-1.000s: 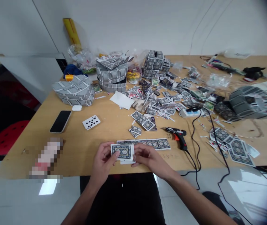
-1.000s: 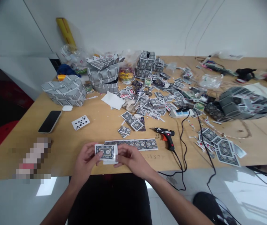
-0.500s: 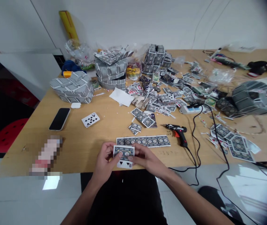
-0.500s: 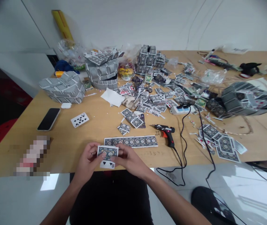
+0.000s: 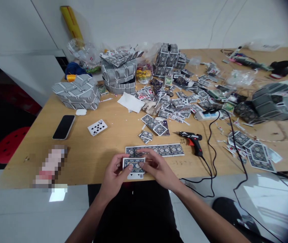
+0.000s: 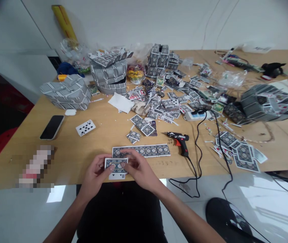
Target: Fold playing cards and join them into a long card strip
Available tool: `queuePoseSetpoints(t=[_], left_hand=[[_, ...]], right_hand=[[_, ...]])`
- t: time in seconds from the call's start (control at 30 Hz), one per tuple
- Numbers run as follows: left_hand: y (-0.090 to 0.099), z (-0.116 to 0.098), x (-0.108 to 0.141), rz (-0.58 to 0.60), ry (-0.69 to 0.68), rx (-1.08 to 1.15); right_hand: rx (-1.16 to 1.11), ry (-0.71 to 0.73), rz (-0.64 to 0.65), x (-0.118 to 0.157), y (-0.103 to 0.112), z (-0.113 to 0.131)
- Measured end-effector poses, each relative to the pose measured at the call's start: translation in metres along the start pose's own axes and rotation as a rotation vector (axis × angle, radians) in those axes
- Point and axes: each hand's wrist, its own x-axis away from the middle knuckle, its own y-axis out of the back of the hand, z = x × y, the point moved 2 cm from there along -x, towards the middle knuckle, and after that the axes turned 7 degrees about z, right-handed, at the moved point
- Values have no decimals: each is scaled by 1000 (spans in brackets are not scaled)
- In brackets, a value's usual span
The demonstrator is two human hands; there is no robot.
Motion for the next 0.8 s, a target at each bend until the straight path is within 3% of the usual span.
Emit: queuePoseSetpoints(t=[0.13,0.3,0.53,0.67,0.8], left_hand=[[0,-1,0,-7,-6,7],[-1,-1,1,32,32,46],[-2,-3,-1,4,28,57],[1,5,-1,34,-2,230],[1,11,2,145,12,329]], right_hand=[[87,43,-27,1,-1,0],[-20,64,-67,-3,-3,-3],[-102,-29,-4,-7,-2,-12],[-209,-56,-176,-7,-1,-21],[-313,-53,-321,-6,-4,-30]])
